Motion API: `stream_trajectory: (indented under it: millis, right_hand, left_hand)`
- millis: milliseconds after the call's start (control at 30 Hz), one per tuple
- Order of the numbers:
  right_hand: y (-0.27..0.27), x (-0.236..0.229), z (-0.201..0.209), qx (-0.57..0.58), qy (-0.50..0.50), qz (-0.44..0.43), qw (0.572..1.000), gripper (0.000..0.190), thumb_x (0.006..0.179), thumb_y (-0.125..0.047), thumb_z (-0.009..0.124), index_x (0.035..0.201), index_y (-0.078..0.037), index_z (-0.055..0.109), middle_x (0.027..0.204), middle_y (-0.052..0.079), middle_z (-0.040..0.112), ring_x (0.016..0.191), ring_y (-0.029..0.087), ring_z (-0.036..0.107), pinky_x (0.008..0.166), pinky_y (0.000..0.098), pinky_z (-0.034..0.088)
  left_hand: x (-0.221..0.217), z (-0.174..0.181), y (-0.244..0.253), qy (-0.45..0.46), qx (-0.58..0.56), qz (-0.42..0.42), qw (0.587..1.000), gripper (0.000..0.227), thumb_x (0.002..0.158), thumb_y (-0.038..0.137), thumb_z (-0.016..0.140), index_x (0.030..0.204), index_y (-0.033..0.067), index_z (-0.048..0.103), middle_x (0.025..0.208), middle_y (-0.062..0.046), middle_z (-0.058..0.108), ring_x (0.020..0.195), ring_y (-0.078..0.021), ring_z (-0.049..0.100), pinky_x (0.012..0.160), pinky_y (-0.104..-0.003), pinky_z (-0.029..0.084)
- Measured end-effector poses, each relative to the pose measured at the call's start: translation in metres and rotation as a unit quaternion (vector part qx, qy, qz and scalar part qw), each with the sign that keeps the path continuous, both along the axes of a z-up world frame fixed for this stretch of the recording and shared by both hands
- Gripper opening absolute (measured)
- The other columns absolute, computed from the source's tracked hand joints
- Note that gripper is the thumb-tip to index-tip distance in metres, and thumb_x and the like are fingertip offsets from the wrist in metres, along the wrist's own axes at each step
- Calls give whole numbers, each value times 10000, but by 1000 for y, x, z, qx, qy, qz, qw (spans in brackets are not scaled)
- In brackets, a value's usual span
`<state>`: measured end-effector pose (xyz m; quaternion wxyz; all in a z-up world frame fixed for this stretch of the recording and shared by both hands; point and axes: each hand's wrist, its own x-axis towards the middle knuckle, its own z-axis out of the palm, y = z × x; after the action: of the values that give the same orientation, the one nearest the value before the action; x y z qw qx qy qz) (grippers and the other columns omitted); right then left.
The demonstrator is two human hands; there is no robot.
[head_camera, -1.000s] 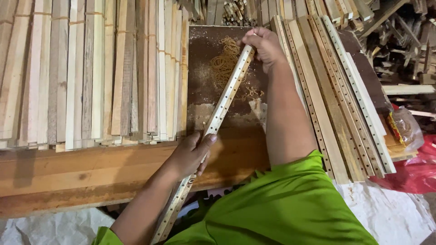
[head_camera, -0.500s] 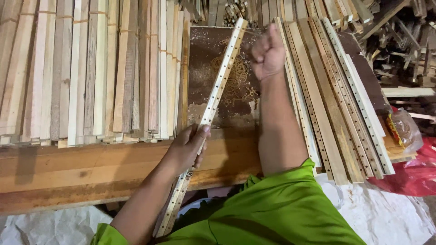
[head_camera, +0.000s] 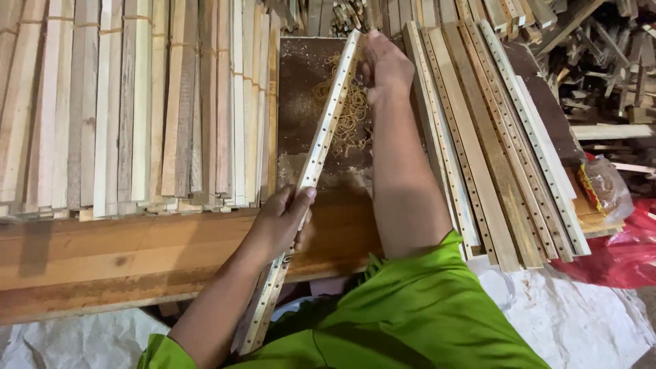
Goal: Inspecting and sorting wooden slats with pre-drilled holes at a workbench
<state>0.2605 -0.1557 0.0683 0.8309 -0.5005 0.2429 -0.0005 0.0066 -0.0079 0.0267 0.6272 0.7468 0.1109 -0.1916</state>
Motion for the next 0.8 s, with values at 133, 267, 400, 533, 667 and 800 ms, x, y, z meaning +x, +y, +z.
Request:
stream_trajectory:
  millis: [133, 267, 400, 533, 667, 800]
  right_hand:
    - [-7, 18, 15, -178, 52, 138, 973, 367, 774, -381, 799, 964, -95, 671, 917, 53, 753, 841, 191, 674, 902, 311, 531]
    - [-11, 23, 19, -152, 31, 189, 970, 356, 825, -230, 819, 1102, -47, 692, 901, 41, 705, 711, 129, 611, 670, 226, 563]
    - [-16, 44, -9, -115, -29, 227, 967, 119, 910, -179, 730, 910, -86, 656, 785, 11, 705, 692, 130, 657, 762, 289, 578]
    - [-15, 46, -27, 92, -90, 176, 976, 179, 905, -3, 669, 1042, 20, 557, 819, 104, 657, 640, 172, 615, 650, 289, 596]
    - [-14, 30, -31, 28, -79, 235, 968, 208, 831, -324, 778, 877, -130, 719, 689, -39, 628, 590, 104, 460, 686, 308, 416]
    - [-6, -8, -7, 52, -70, 243, 966, 365, 862, -355, 712, 1064, -52, 716, 865, 27, 766, 705, 132, 695, 769, 343, 631]
  left_hand:
    - [1, -5, 1, -12, -12, -12, 1000, 396, 1024, 489, 454, 933, 106, 495, 612, -60, 555, 412, -178, 517, 494, -359, 486]
    - [3, -8, 2, -2, -14, -14, 1000, 381, 1031, 477, 459, 954, 105, 488, 621, -58, 538, 410, -181, 511, 490, -358, 482]
    - [2, -16, 0, -24, -58, -11, 998, 370, 1045, 417, 488, 866, 96, 445, 609, -72, 514, 394, -194, 487, 431, -366, 444]
    - [-1, -3, 0, -1, -54, -14, 998, 392, 1045, 436, 480, 862, 90, 458, 652, -69, 509, 414, -185, 494, 451, -352, 435]
    - [-3, 9, 2, 34, 9, -34, 999, 479, 998, 551, 440, 880, 95, 524, 583, -69, 560, 450, -182, 516, 581, -381, 509]
    - [-1, 1, 3, 14, -18, -10, 1000, 433, 1026, 489, 467, 845, 95, 462, 621, -85, 536, 454, -189, 530, 475, -352, 480]
